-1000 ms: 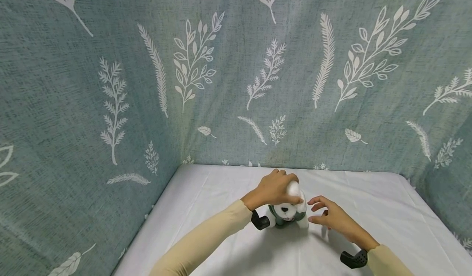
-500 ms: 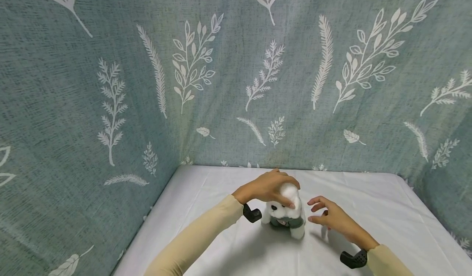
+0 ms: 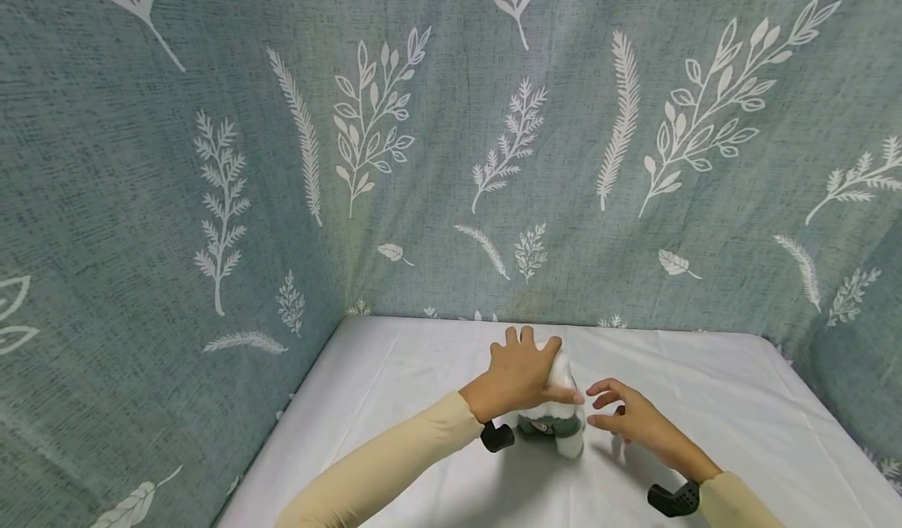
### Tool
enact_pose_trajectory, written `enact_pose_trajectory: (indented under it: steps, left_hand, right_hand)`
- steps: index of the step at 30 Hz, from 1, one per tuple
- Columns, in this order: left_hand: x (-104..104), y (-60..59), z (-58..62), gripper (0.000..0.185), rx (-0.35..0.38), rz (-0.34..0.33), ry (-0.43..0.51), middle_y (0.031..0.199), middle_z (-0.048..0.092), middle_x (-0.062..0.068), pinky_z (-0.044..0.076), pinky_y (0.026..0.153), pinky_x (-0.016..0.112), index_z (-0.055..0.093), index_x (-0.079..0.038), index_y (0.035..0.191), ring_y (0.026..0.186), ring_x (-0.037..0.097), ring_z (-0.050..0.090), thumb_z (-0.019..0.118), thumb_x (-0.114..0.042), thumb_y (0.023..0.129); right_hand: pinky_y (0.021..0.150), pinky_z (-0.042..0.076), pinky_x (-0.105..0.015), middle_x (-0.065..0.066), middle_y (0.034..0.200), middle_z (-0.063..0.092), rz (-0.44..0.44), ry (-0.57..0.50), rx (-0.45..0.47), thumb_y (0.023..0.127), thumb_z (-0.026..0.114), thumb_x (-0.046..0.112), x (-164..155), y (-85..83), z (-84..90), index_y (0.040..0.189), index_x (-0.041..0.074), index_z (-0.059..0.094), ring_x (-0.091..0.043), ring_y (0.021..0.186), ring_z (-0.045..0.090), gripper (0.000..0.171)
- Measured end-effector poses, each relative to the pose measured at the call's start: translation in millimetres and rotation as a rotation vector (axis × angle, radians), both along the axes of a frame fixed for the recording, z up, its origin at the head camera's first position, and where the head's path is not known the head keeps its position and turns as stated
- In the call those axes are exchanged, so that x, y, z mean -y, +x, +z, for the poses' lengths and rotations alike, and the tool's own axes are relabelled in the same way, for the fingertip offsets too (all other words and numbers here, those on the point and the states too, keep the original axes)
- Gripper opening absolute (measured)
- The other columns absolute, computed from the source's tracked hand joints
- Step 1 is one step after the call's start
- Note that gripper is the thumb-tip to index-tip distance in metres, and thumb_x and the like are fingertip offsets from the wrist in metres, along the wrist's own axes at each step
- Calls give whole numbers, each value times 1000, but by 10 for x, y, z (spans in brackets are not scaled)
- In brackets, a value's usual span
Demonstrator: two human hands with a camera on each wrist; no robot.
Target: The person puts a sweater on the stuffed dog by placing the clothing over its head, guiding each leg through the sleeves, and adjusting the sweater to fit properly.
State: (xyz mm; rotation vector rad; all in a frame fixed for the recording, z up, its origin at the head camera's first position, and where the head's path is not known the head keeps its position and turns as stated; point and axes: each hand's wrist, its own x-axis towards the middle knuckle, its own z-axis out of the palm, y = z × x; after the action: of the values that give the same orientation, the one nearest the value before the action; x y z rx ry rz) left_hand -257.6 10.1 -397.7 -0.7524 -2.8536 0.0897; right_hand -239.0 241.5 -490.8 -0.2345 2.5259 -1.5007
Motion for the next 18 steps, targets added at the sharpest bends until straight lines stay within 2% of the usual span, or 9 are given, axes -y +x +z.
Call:
enact_pose_trajectory:
  steps: [3, 9, 12, 18]
  left_hand:
    - [4, -20, -1, 82, 55, -21, 60, 119, 59, 17, 55, 68, 45, 54, -25, 141, 104, 36, 59, 67, -80, 80]
    - [101, -145, 18, 59, 190, -153, 234, 110, 54, 13, 47, 67, 34, 60, -21, 129, 92, 28, 51, 82, -48, 82]
    - [152, -214, 45, 56, 262, -220, 302, 112, 52, 11, 43, 72, 32, 61, -23, 131, 97, 24, 47, 84, -38, 82]
    - [245, -345, 63, 53, 367, -400, 380, 119, 57, 4, 47, 78, 27, 64, -26, 128, 113, 17, 45, 86, -21, 81]
  right_hand:
    - [58, 46, -39, -19, 122, 62, -1, 2, -4, 94, 77, 21, 1, 9, -19, 135, 5, 55, -26, 79, 57, 49]
    - [59, 48, -39, -19, 122, 61, -22, -1, 9, 94, 77, 20, -6, -12, -16, 133, 7, 57, -28, 80, 59, 45]
    - [58, 48, -38, -21, 124, 61, -15, -9, 8, 95, 76, 19, -29, -16, -2, 133, 6, 56, -29, 80, 60, 45]
    - [56, 47, -36, -17, 122, 61, -14, -19, 9, 97, 74, 24, -59, -35, 30, 132, 8, 57, -29, 79, 58, 42]
